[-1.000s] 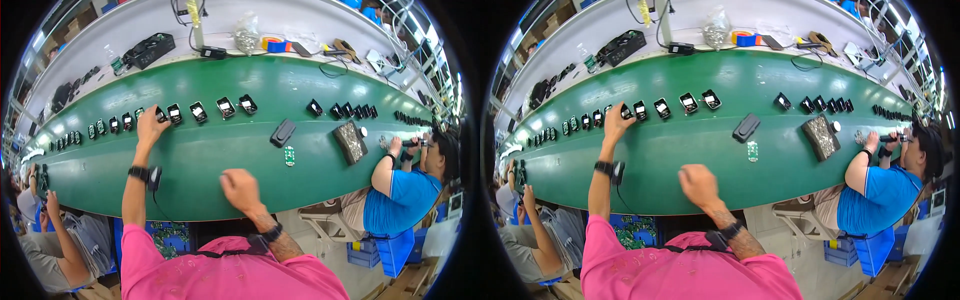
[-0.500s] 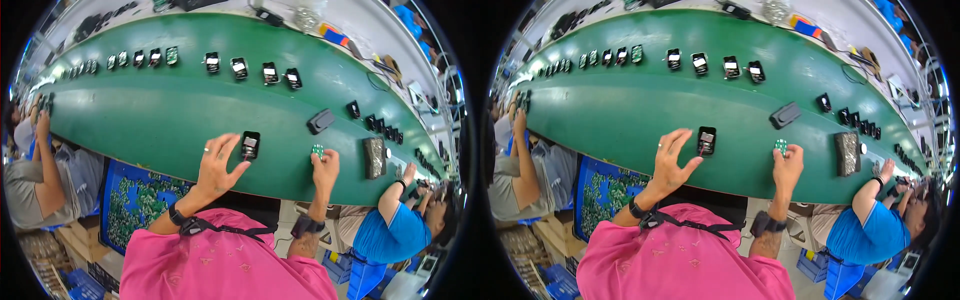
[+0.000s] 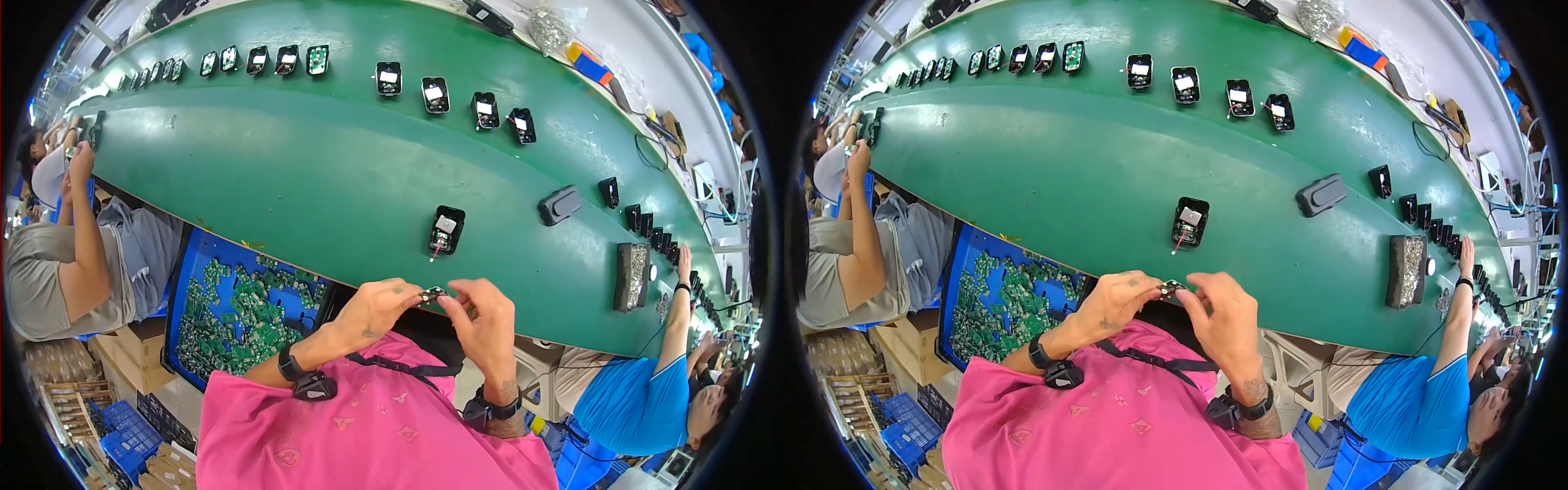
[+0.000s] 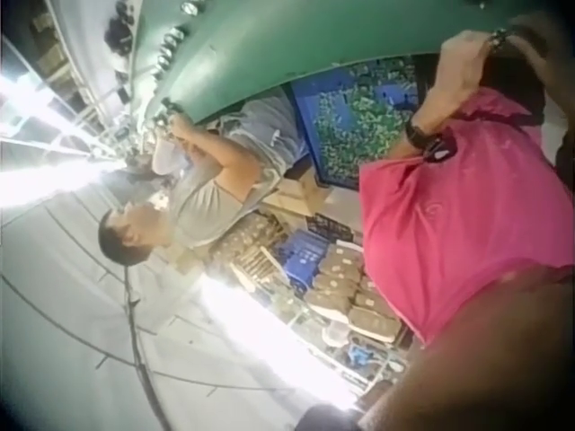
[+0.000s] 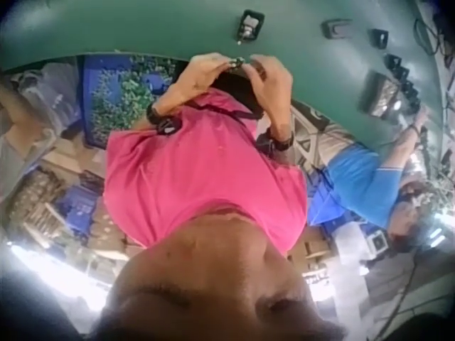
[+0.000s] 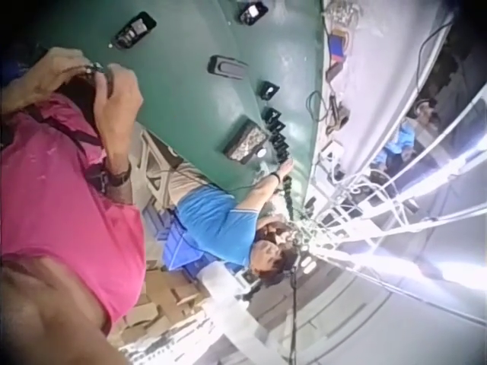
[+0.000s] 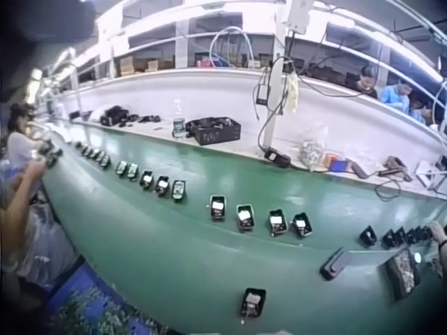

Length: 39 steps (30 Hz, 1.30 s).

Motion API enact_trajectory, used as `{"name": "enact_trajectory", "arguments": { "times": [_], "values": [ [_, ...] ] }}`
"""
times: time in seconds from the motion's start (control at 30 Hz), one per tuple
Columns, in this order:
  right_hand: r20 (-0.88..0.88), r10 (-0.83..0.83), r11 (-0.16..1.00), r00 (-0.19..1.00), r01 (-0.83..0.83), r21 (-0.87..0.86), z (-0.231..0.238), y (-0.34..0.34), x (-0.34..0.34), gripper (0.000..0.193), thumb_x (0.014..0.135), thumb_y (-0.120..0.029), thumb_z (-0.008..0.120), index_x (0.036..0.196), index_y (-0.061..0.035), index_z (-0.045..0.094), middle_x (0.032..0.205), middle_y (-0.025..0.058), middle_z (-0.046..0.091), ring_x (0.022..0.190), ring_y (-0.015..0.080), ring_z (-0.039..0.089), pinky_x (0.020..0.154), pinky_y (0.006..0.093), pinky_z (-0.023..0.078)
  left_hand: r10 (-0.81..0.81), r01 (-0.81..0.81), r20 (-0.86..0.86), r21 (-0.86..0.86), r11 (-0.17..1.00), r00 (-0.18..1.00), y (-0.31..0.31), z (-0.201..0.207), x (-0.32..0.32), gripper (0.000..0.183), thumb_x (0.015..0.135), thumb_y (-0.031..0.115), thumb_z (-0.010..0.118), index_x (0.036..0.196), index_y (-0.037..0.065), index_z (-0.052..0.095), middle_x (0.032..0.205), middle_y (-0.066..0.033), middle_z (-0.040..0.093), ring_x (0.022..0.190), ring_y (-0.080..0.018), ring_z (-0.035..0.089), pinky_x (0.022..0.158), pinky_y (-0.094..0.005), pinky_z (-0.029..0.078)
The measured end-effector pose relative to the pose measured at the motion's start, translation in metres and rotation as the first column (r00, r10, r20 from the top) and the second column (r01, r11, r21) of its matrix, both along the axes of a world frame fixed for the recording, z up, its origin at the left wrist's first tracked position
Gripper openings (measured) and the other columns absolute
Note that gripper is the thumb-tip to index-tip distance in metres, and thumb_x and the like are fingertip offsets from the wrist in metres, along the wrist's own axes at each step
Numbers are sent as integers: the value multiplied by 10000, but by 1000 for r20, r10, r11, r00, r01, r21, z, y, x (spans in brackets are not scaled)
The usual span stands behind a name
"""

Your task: Manually assembling circuit boards into plastic enclosures on a factory assembly line.

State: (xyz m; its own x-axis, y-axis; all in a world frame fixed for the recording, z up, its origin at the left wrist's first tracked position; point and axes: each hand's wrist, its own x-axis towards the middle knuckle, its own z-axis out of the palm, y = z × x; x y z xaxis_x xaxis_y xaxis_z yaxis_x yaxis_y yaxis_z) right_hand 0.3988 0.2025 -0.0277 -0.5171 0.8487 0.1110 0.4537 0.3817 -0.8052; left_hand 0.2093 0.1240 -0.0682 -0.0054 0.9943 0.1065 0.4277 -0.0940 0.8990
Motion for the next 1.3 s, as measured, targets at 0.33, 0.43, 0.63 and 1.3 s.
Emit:
{"name": "enact_trajectory", "arguments": {
  "times": [0.33, 0.43, 0.63, 1.3],
  "values": [
    [-52, -7, 970, 999, 20, 240, -37, 20, -8, 88, 855, -44, 738, 878, -1, 664, 783, 116, 680, 638, 254, 646, 591, 334, 496, 297, -297, -58, 9, 955, 953, 2, 6, -35, 257, 915, 102, 676, 1158, 19, 699, 886, -88, 665, 712, -178, 603, 662, -291, 499],
    [-81, -24, 948, 996, 48, 313, -48, 25, -8, 84, 856, -37, 737, 884, 0, 666, 776, 110, 678, 636, 241, 642, 589, 330, 495, 324, -323, -43, 24, 946, 945, 1, 4, -38, 234, 933, 119, 660, 1140, 19, 705, 872, -88, 664, 707, -180, 595, 657, -291, 494],
    [-139, -86, 966, 987, 117, 231, -46, 25, -4, 86, 852, -30, 740, 888, 1, 668, 771, 106, 672, 643, 225, 645, 598, 314, 499, 307, -309, -62, -19, 951, 950, 5, 5, -36, 231, 936, 123, 657, 1131, 10, 704, 862, -99, 666, 715, -185, 608, 661, -286, 494],
    [-164, 16, 950, 986, 37, 311, -53, 27, -4, 103, 823, -31, 759, 865, -12, 667, 771, 105, 677, 669, 260, 652, 617, 345, 503, 295, -293, 6, -75, 953, 956, 13, 3, -21, 241, 919, 92, 660, 1137, -2, 700, 862, -94, 673, 713, -154, 605, 653, -279, 489]
  ]
}}
